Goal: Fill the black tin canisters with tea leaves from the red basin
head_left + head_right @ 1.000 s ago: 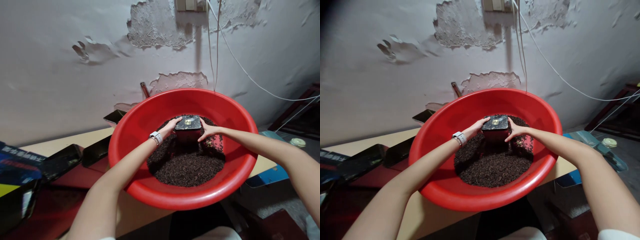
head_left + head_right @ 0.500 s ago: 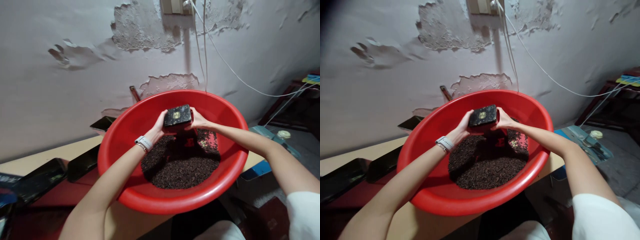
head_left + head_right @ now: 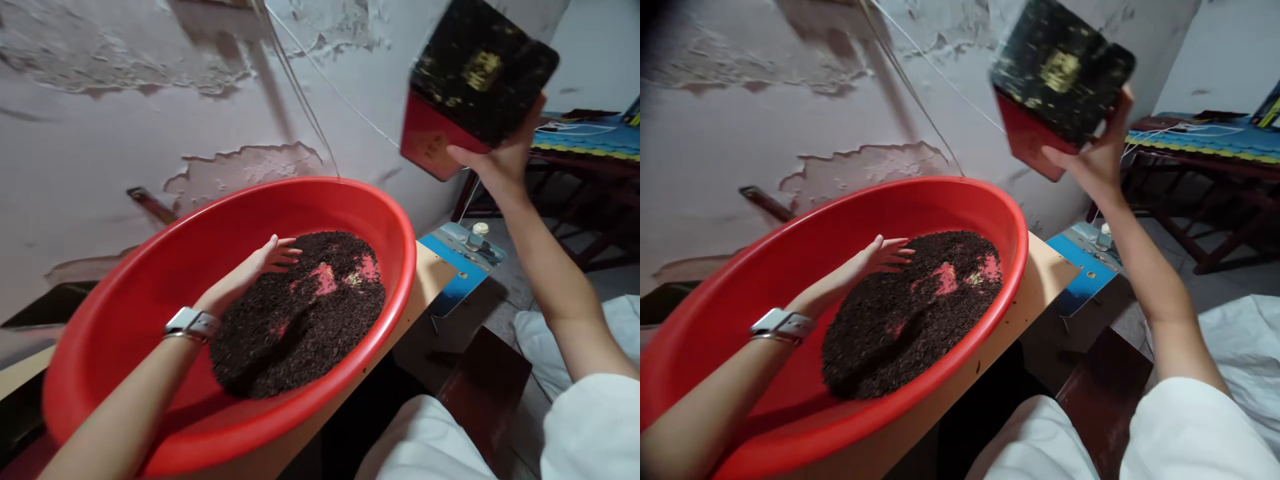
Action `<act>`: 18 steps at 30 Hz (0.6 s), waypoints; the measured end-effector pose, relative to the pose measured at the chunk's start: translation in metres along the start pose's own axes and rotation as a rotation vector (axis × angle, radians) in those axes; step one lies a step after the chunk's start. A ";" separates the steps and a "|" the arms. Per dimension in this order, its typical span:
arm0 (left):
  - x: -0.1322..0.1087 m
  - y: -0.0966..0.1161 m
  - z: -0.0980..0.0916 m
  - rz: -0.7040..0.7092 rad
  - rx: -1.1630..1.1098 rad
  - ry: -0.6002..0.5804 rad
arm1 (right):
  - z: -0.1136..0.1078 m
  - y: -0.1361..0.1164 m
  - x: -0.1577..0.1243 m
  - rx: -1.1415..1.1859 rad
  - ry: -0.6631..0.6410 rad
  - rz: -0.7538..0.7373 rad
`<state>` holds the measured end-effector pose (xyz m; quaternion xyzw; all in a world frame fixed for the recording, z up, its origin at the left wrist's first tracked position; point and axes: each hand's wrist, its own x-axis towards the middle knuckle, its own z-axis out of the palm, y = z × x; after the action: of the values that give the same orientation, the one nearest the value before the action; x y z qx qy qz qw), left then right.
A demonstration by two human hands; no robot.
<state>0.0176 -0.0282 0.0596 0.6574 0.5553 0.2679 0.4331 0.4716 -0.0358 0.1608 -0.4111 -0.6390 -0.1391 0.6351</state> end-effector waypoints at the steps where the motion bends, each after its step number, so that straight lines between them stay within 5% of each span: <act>1: 0.000 0.000 0.003 -0.011 0.058 -0.009 | -0.023 0.015 -0.008 -0.109 0.015 0.041; 4: 0.002 -0.003 0.014 -0.017 0.223 -0.061 | -0.073 0.065 -0.057 -0.359 0.074 0.329; 7: 0.007 -0.008 0.030 0.002 0.376 -0.175 | -0.090 0.117 -0.138 -0.422 0.094 0.705; 11: 0.014 -0.014 0.043 0.064 0.646 -0.254 | -0.083 0.167 -0.257 -0.491 0.124 1.202; 14: 0.017 -0.022 0.038 0.074 0.794 -0.236 | -0.066 0.185 -0.322 -0.510 0.090 1.300; 18: 0.018 -0.042 0.016 0.021 1.137 -0.080 | -0.033 0.193 -0.358 -0.485 0.048 1.326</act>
<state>0.0144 -0.0146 0.0132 0.8022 0.5889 -0.0940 0.0294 0.5779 -0.0638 -0.2323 -0.8405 -0.1906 0.1297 0.4904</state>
